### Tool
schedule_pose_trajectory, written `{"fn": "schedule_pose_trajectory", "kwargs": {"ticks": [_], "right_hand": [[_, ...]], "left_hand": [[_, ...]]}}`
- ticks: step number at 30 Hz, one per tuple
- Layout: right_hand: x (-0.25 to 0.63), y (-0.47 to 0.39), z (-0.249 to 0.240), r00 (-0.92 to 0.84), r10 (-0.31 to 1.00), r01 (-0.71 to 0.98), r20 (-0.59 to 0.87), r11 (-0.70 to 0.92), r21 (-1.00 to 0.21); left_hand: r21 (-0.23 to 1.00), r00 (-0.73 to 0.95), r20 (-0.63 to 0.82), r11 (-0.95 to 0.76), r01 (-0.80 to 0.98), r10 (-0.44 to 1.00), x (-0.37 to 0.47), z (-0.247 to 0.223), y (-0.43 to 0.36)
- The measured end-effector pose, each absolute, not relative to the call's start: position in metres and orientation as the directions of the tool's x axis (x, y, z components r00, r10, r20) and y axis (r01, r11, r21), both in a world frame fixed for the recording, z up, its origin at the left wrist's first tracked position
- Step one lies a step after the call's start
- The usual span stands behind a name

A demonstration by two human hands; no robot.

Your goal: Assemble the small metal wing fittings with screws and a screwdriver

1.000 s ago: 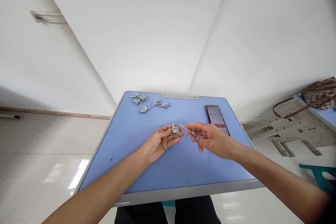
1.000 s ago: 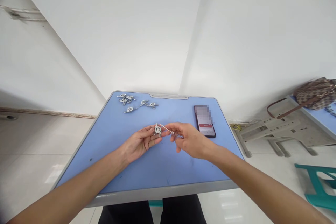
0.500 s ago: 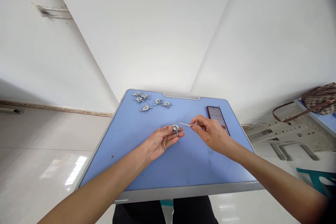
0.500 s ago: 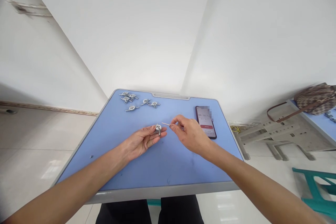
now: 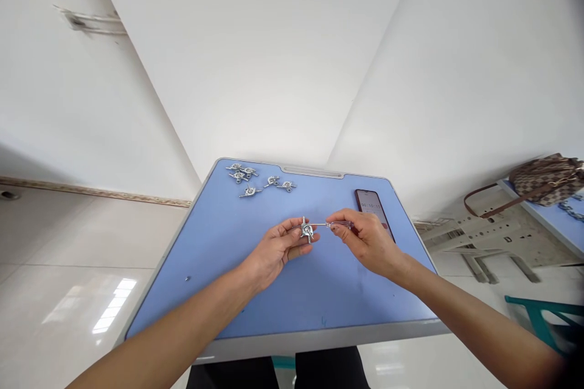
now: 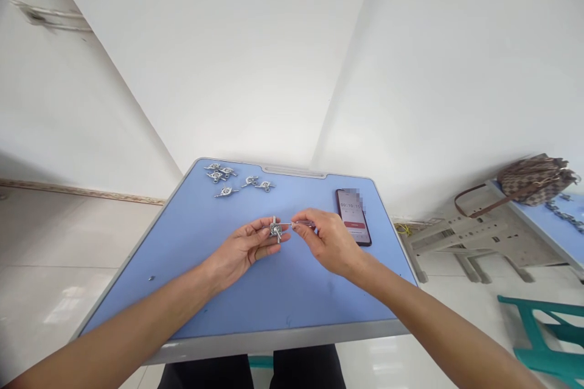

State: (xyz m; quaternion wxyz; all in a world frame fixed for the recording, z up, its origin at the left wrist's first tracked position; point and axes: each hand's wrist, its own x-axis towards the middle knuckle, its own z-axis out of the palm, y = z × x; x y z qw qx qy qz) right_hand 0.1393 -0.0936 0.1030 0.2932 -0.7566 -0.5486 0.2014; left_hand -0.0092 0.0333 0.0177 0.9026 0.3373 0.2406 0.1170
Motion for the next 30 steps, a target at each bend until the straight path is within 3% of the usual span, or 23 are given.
{"fn": "schedule_pose_trajectory", "kwargs": {"ticks": [15, 30], "right_hand": [[0.139, -0.103, 0.092, 0.049, 0.964, 0.866, 0.262, 0.090, -0.492], [0.142, -0.105, 0.088, -0.080, 0.912, 0.921, 0.401, 0.221, -0.319]], "left_hand": [[0.766, 0.835, -0.338, 0.642, -0.024, 0.435, -0.009, 0.020, 0.031], [0.746, 0.843, -0.348, 0.666, -0.016, 0.410, -0.010, 0.019, 0.031]]}}
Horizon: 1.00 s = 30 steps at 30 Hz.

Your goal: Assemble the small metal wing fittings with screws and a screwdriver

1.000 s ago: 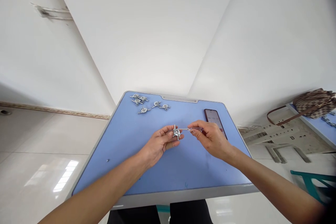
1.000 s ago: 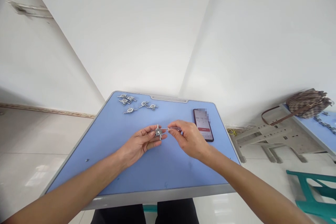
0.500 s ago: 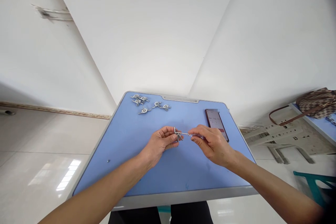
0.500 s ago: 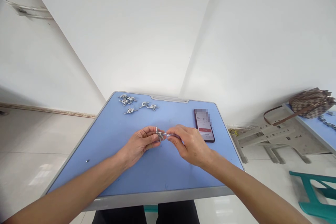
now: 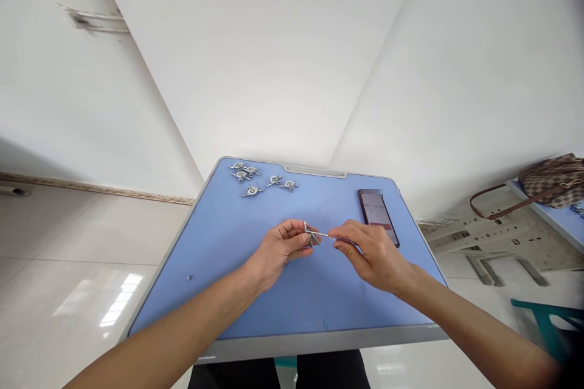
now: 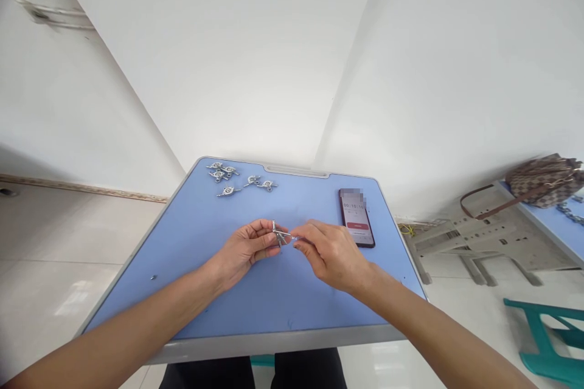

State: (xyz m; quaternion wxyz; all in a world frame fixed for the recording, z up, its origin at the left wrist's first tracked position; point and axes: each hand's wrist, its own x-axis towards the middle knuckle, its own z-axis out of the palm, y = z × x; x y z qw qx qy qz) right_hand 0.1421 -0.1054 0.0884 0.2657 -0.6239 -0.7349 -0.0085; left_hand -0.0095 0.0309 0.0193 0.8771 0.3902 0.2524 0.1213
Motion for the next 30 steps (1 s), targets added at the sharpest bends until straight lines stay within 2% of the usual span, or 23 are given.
{"fn": "schedule_pose_trajectory", "kwargs": {"ticks": [5, 7, 10, 12, 13, 15, 18, 20, 21, 22, 23, 24, 26, 28, 30], "right_hand": [[0.143, -0.107, 0.085, -0.121, 0.903, 0.949, 0.413, 0.228, -0.219], [0.142, -0.107, 0.082, -0.157, 0.888, 0.971, 0.433, 0.218, -0.095], [0.141, -0.107, 0.073, -0.194, 0.868, 0.978, 0.458, 0.137, 0.154], [0.139, -0.108, 0.067, -0.143, 0.885, 0.973, 0.443, 0.044, 0.226], [0.137, -0.108, 0.064, -0.088, 0.901, 0.977, 0.424, -0.005, 0.215], [0.133, -0.108, 0.061, 0.063, 0.936, 0.989, 0.347, -0.106, 0.105], [0.126, -0.107, 0.065, 0.308, 0.942, 0.933, 0.132, -0.272, -0.235], [0.122, -0.105, 0.072, 0.418, 0.904, 0.744, -0.089, -0.398, -0.537], [0.121, -0.104, 0.076, 0.441, 0.871, 0.582, -0.215, -0.460, -0.671], [0.120, -0.103, 0.079, 0.438, 0.831, 0.385, -0.344, -0.518, -0.764], [0.121, -0.103, 0.082, 0.403, 0.788, 0.176, -0.465, -0.566, -0.805], [0.122, -0.103, 0.083, 0.338, 0.747, -0.023, -0.573, -0.602, -0.798], [0.128, -0.105, 0.083, 0.143, 0.681, -0.335, -0.718, -0.650, -0.682], [0.135, -0.108, 0.079, -0.073, 0.640, -0.515, -0.765, -0.681, -0.521], [0.142, -0.110, 0.072, -0.229, 0.623, -0.592, -0.748, -0.699, -0.401]], "left_hand": [[0.752, 0.844, -0.344, 0.659, -0.014, 0.411, -0.008, 0.019, 0.031], [0.773, 0.833, -0.335, 0.634, -0.024, 0.440, -0.008, 0.019, 0.030], [0.825, 0.782, -0.296, 0.560, -0.081, 0.549, -0.005, 0.016, 0.028], [0.866, 0.740, -0.241, 0.483, -0.128, 0.628, -0.004, 0.012, 0.026], [0.887, 0.720, -0.205, 0.437, -0.149, 0.663, -0.003, 0.009, 0.025], [0.927, 0.684, -0.125, 0.329, -0.177, 0.719, -0.002, 0.004, 0.023], [0.972, 0.639, -0.001, 0.152, -0.180, 0.769, -0.004, -0.001, 0.022], [0.985, 0.616, 0.093, 0.020, -0.174, 0.782, -0.006, -0.001, 0.022], [0.984, 0.604, 0.149, -0.055, -0.171, 0.783, -0.008, -0.001, 0.022], [0.976, 0.590, 0.212, -0.137, -0.170, 0.779, -0.009, 0.000, 0.022], [0.959, 0.574, 0.283, -0.225, -0.173, 0.769, -0.010, 0.000, 0.021], [0.932, 0.555, 0.360, -0.315, -0.178, 0.750, -0.011, 0.001, 0.021], [0.852, 0.519, 0.509, -0.486, -0.193, 0.687, -0.012, 0.003, 0.021], [0.751, 0.490, 0.634, -0.628, -0.205, 0.598, -0.012, 0.004, 0.021], [0.649, 0.470, 0.723, -0.731, -0.211, 0.506, -0.013, 0.004, 0.023]]}}
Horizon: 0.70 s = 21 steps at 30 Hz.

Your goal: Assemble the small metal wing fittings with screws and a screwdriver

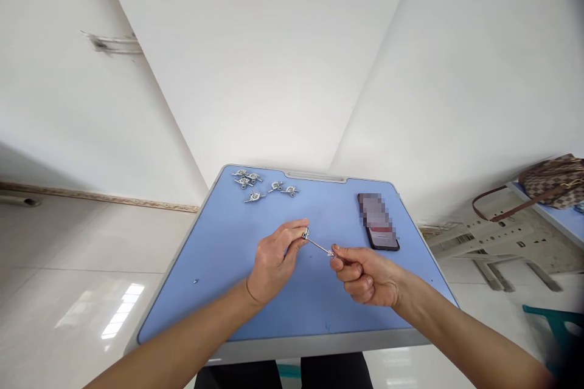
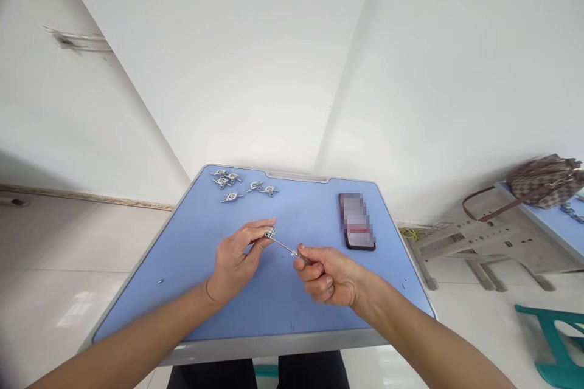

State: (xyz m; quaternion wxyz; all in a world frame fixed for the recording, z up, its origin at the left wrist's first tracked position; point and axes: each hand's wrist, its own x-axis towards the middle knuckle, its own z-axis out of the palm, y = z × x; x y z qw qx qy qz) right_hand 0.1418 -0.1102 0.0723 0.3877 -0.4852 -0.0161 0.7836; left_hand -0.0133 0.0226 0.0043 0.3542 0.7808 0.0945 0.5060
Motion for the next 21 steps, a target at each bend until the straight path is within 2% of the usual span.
{"fn": "schedule_pose_trajectory", "kwargs": {"ticks": [2, 3, 4, 6, 8, 9, 10, 11, 12, 14, 15, 16, 17, 19, 21], "right_hand": [[0.145, -0.112, 0.067, -0.315, 0.619, -0.601, -0.720, -0.717, -0.354], [0.144, -0.112, 0.066, -0.322, 0.625, -0.589, -0.711, -0.720, -0.366], [0.143, -0.113, 0.066, -0.295, 0.643, -0.569, -0.707, -0.712, -0.411], [0.136, -0.115, 0.069, -0.142, 0.711, -0.477, -0.689, -0.659, -0.581], [0.127, -0.118, 0.073, 0.088, 0.803, -0.229, -0.589, -0.560, -0.796], [0.123, -0.119, 0.074, 0.197, 0.847, -0.028, -0.493, -0.498, -0.867], [0.119, -0.121, 0.074, 0.285, 0.885, 0.210, -0.369, -0.433, -0.876], [0.115, -0.122, 0.073, 0.339, 0.913, 0.453, -0.225, -0.368, -0.812], [0.112, -0.122, 0.071, 0.355, 0.931, 0.660, -0.085, -0.314, -0.682], [0.108, -0.122, 0.068, 0.325, 0.942, 0.878, 0.082, -0.268, -0.396], [0.108, -0.121, 0.067, 0.310, 0.946, 0.905, 0.089, -0.265, -0.333], [0.107, -0.120, 0.069, 0.305, 0.951, 0.896, 0.046, -0.271, -0.352], [0.108, -0.119, 0.072, 0.302, 0.953, 0.851, -0.036, -0.286, -0.439], [0.112, -0.118, 0.082, 0.245, 0.937, 0.650, -0.249, -0.349, -0.675], [0.117, -0.118, 0.091, 0.164, 0.907, 0.467, -0.387, -0.417, -0.779]], "left_hand": [[0.572, 0.453, 0.778, -0.789, -0.222, 0.436, -0.014, 0.004, 0.024], [0.556, 0.448, 0.789, -0.799, -0.230, 0.420, -0.015, 0.005, 0.025], [0.559, 0.447, 0.789, -0.794, -0.237, 0.422, -0.015, 0.005, 0.026], [0.631, 0.462, 0.744, -0.733, -0.252, 0.482, -0.015, 0.007, 0.026], [0.765, 0.502, 0.624, -0.598, -0.239, 0.598, -0.015, 0.009, 0.025], [0.830, 0.527, 0.544, -0.510, -0.226, 0.653, -0.014, 0.010, 0.024], [0.885, 0.553, 0.458, -0.415, -0.212, 0.696, -0.014, 0.011, 0.023], [0.926, 0.578, 0.375, -0.320, -0.200, 0.725, -0.013, 0.012, 0.022], [0.953, 0.598, 0.304, -0.234, -0.193, 0.742, -0.012, 0.012, 0.021], [0.975, 0.624, 0.209, -0.108, -0.196, 0.753, -0.011, 0.012, 0.020], [0.977, 0.628, 0.182, -0.069, -0.201, 0.757, -0.011, 0.012, 0.021], [0.977, 0.630, 0.168, -0.041, -0.210, 0.758, -0.010, 0.012, 0.021], [0.974, 0.637, 0.156, -0.012, -0.225, 0.755, -0.010, 0.013, 0.022], [0.963, 0.675, 0.103, 0.096, -0.250, 0.731, -0.008, 0.015, 0.024], [0.935, 0.727, -0.006, 0.263, -0.240, 0.687, -0.007, 0.018, 0.028]]}}
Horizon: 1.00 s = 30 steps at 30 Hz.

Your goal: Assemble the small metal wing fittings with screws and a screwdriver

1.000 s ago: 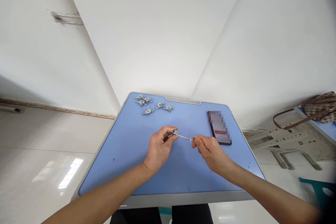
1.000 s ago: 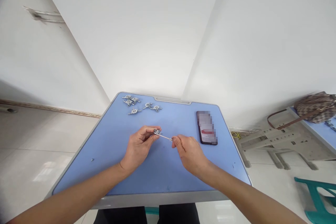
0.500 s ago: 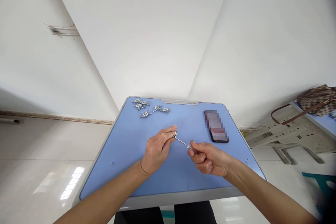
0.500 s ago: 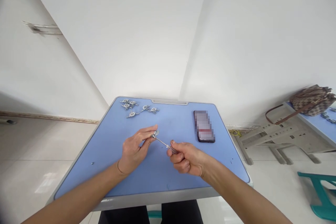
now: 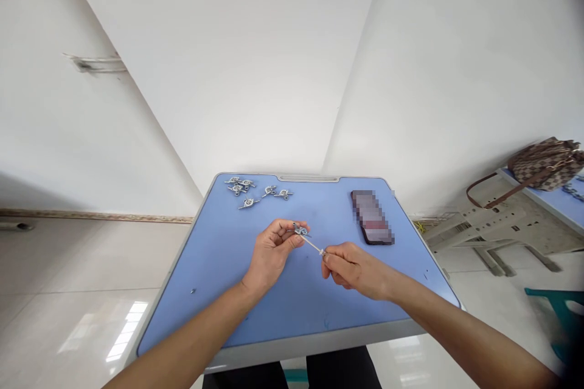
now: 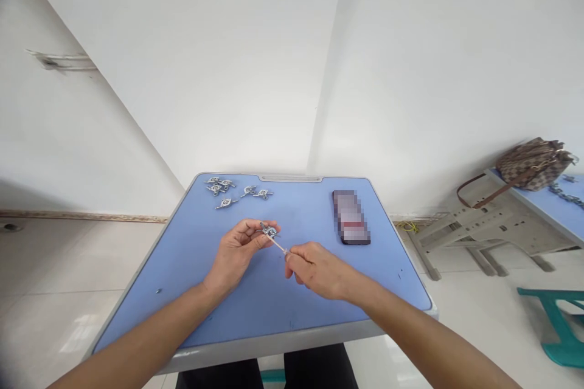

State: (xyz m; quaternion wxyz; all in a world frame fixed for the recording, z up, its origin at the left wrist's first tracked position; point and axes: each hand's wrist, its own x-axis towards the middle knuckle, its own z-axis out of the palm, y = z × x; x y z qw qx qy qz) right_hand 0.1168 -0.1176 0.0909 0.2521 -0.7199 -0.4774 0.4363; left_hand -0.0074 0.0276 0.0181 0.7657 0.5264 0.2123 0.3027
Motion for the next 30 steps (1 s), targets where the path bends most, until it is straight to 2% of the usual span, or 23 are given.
{"fn": "schedule_pose_trajectory", "kwargs": {"ticks": [2, 6, 9, 15, 22, 25, 27, 30], "right_hand": [[0.120, -0.117, 0.092, 0.224, 0.908, 0.452, -0.355, -0.420, -0.787], [0.118, -0.108, 0.068, 0.512, 0.859, 0.629, 0.017, -0.361, -0.688], [0.113, -0.094, 0.047, 0.547, 0.821, 0.698, 0.164, -0.340, -0.630], [0.108, -0.083, 0.037, 0.500, 0.836, 0.745, 0.225, -0.283, -0.604], [0.101, -0.089, 0.032, 0.438, 0.828, 0.883, 0.350, -0.321, -0.344], [0.107, -0.089, 0.027, 0.380, 0.840, 0.915, 0.387, -0.279, -0.292], [0.114, -0.090, 0.027, 0.330, 0.863, 0.930, 0.384, -0.227, -0.289], [0.123, -0.093, 0.029, 0.273, 0.889, 0.941, 0.369, -0.168, -0.292]], "left_hand": [[0.880, 0.762, -0.123, 0.425, -0.213, 0.636, -0.007, 0.021, 0.031], [0.762, 0.803, -0.245, 0.620, -0.188, 0.544, -0.008, 0.024, 0.033], [0.722, 0.812, -0.284, 0.671, -0.169, 0.510, -0.008, 0.023, 0.031], [0.678, 0.801, -0.320, 0.713, -0.180, 0.506, -0.007, 0.017, 0.029], [0.644, 0.756, -0.407, 0.748, -0.162, 0.513, -0.006, 0.016, 0.026], [0.638, 0.750, -0.439, 0.760, -0.127, 0.495, -0.008, 0.020, 0.027], [0.665, 0.789, -0.422, 0.744, -0.065, 0.446, -0.010, 0.023, 0.030], [0.773, 0.861, -0.352, 0.633, 0.046, 0.368, -0.014, 0.028, 0.035]]}}
